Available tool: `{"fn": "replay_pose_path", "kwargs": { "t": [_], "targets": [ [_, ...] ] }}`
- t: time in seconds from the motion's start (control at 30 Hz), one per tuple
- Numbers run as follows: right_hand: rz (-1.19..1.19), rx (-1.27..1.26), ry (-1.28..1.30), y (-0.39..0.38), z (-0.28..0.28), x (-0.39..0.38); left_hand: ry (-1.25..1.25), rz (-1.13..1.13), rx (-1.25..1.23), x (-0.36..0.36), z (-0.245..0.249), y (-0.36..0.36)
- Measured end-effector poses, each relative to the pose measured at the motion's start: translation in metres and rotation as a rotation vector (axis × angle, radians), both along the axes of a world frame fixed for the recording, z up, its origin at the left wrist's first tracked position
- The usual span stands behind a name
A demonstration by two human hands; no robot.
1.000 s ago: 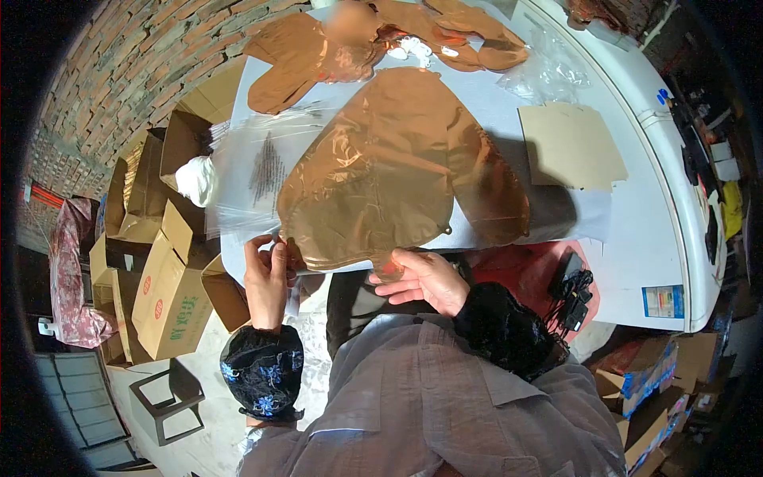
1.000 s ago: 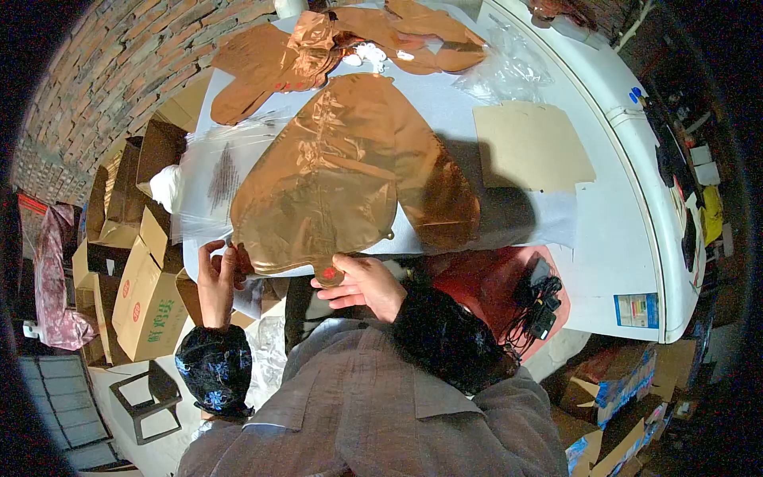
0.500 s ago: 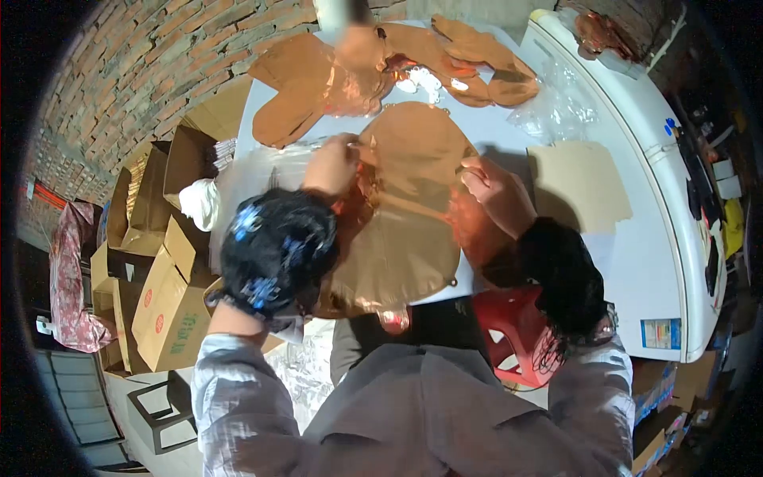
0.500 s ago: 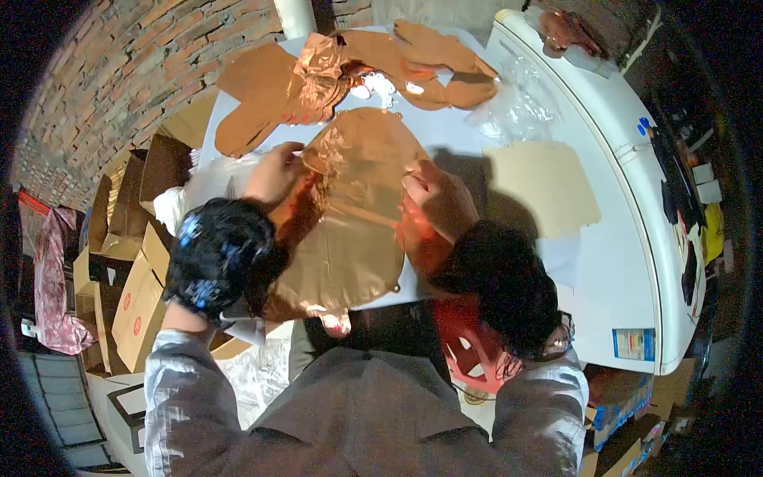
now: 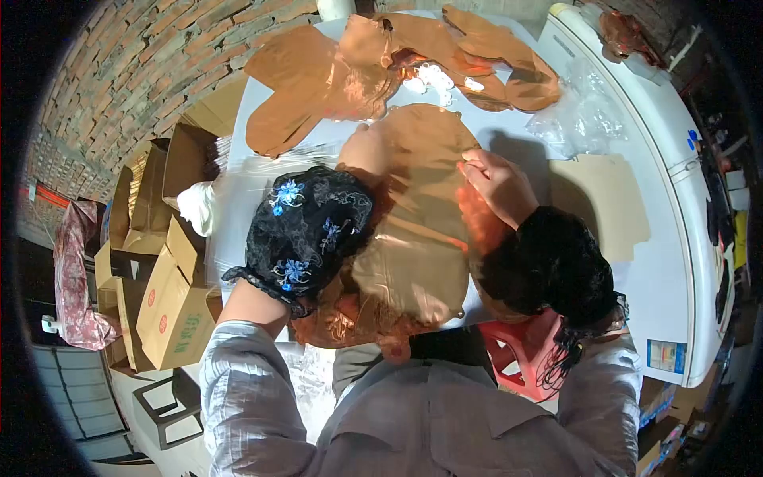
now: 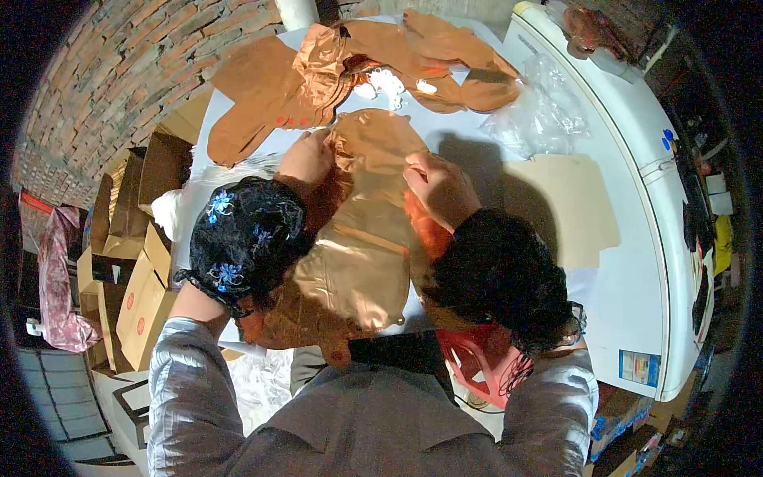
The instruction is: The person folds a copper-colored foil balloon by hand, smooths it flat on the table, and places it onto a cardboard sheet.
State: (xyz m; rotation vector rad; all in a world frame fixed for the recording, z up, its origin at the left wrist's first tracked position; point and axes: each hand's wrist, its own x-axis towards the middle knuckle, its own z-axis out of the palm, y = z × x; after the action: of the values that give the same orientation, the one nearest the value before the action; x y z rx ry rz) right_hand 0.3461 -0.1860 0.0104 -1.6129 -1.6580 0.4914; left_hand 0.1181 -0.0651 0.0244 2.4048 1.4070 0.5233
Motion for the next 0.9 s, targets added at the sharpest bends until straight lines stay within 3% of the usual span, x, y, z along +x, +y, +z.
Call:
{"fn": "replay_pose_path", "kwargs": {
  "t": [0.67, 0.9],
  "targets": [
    [-0.003, -0.010, -0.009, -0.001, 0.010, -0.005, -0.097, 0.074, -0.030, 0.008, -0.005, -0.004],
    [0.096, 0.122, -0.260, -0.017, 0.020, -0.002, -0.130, 0.023, 0.171, -0.012, -0.021, 0.002]
  ]
}}
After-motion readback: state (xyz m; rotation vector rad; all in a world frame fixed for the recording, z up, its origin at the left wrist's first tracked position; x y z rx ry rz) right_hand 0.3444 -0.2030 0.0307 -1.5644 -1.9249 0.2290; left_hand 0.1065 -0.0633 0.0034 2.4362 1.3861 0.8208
